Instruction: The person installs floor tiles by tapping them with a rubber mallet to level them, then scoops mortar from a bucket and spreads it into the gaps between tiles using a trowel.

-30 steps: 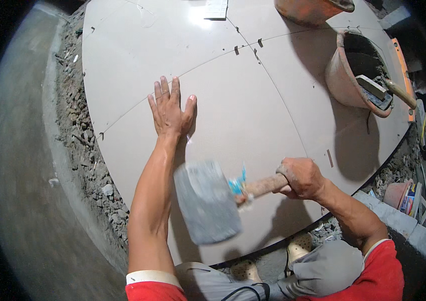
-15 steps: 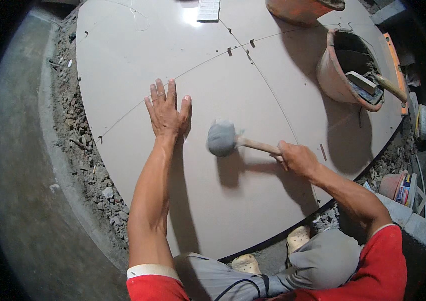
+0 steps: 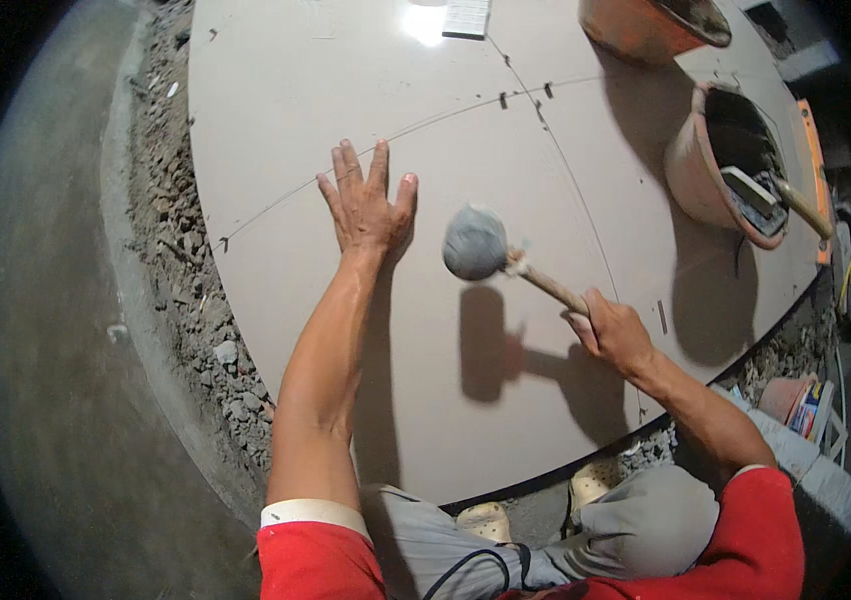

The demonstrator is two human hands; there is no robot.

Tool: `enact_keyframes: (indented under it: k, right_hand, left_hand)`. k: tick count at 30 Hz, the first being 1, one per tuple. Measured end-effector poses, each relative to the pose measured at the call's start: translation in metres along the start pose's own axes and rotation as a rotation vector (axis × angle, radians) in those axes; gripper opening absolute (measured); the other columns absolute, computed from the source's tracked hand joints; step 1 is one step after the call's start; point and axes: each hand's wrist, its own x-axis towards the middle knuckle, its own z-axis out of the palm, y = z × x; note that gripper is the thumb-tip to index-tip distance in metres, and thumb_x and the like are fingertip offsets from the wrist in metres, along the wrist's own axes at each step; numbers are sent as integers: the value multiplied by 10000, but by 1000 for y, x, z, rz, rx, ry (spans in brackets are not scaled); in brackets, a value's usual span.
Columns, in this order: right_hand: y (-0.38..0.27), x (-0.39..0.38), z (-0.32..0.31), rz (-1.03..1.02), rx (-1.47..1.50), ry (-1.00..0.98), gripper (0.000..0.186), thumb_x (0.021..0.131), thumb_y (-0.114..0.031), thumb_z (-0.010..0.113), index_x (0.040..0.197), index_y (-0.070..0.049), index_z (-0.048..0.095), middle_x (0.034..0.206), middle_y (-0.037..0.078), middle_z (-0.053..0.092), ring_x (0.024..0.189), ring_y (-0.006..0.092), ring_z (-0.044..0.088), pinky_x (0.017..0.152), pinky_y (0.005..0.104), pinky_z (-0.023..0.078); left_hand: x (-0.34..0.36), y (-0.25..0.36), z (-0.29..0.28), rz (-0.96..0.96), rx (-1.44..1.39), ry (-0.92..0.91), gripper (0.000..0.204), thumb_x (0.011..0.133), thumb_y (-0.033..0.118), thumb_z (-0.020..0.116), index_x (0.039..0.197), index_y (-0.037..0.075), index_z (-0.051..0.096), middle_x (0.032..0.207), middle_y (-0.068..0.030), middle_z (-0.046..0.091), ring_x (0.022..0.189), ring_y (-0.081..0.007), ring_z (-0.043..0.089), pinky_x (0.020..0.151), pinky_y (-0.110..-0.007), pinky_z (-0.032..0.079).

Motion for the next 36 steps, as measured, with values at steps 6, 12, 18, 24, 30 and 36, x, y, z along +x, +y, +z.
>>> enact_keyframes:
  k: [6,12,18,24,30,36]
  right_hand:
    - [-12,-19,5,-138,59,-45,375,1011,-376,620,1018,-11,534,846,242,654,792,480,654,693,549,514]
    - [-23,8,-10,-70,3,-134,278,1000,-293,641,1060,-35,556,834,230,660,798,479,660,694,542,521]
    - [-15,14,-1,80,-18,-142,277,1043,-300,584,1057,-32,516,819,250,660,754,493,651,652,570,498]
    - [-7,1,32,-10,-104,-28,184,1040,-156,590,997,-25,468,809,207,706,695,436,687,581,503,518]
    - [-3,8,36,-16,-103,21,215,1033,-215,591,1075,-22,507,788,272,663,761,502,663,632,576,493]
    - [-1,5,42,-30,-133,47,229,1030,-220,596,1091,-12,524,804,274,668,783,504,665,661,577,492]
  left_hand:
    - [-2,-10,11,-134,-76,142,531,938,319,586,1354,-9,627,1424,-233,539,1402,-381,426,1232,-523,264]
    - [1,-19,17,-85,-158,192,462,913,203,587,1311,-24,650,1312,-220,606,1308,-372,500,1171,-496,357]
    - [4,-16,10,-117,-14,199,340,899,187,610,1204,58,687,1209,-165,628,1175,-360,559,1010,-497,453]
    - [-1,-20,15,-113,-76,273,352,926,209,600,1238,78,693,1233,-152,614,1194,-336,558,1079,-478,428]
    - [-4,-40,20,-112,-345,213,401,969,233,571,1307,33,651,1369,-178,593,1332,-358,500,1168,-462,373]
    - [-54,-118,-17,-173,13,22,643,1022,413,486,1556,61,422,1643,-136,368,1535,-317,289,1284,-478,162]
